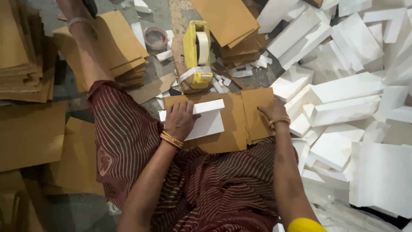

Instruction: The person sits on the floor and assembles small cardboard boxes by inserting white foam inserts into the brown cardboard shells. They use a yellow tape dispenser to seal the boxes after assembly. The person handles the materials one at a time, picking up a shell, inserting the foam, and taping it shut.

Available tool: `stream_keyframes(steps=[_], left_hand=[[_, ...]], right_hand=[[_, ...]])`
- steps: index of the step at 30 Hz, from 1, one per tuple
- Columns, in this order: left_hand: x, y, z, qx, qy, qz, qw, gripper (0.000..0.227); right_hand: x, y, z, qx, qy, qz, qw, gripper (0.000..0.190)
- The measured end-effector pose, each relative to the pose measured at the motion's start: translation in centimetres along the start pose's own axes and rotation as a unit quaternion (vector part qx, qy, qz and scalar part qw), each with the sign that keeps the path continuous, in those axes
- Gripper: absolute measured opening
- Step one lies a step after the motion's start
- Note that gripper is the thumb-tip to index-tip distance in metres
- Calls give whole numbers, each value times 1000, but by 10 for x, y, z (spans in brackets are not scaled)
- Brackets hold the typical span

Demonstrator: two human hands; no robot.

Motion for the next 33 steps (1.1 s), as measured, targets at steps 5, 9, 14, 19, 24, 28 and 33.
stream_keyframes(steps=[5, 9, 14, 19, 24, 28, 33], left_hand=[[-1, -2, 4, 8, -10, -10, 1000, 52], [-3, 1, 0, -11, -4, -2, 1000, 51], [-2, 2, -3, -18, -4, 1, 1000, 50], [-10, 7, -18, -21, -17, 2, 1000, 49], [0, 12, -32, -50, 148, 59, 986, 37], [-6, 3, -6, -42, -30, 7, 999, 43], [-6, 1, 0, -31, 0, 8, 999, 45]], right_hand=[[16, -3, -10, -59, -35, -31, 997, 74], [17, 8, 1, -52, 37, -129, 990, 82], [-16, 44, 49, -103, -159, -97, 977, 80], [-60, 41, 49, 239, -16, -173, 955, 50], [-84, 48, 57, 256, -122, 70, 956, 47], [-93, 66, 43, -83, -211, 72, 971, 35], [-107, 71, -30, -177, -122, 184, 959, 52]])
Point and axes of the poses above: each hand's wrist, its own x-axis towards the middle knuckle, its own z-axis out of the back of the hand, y = z × x, the point moved 2 cm from there along x, towards the middle knuckle, and after that the axes turned 7 degrees about -y, right-handed, at the moved point
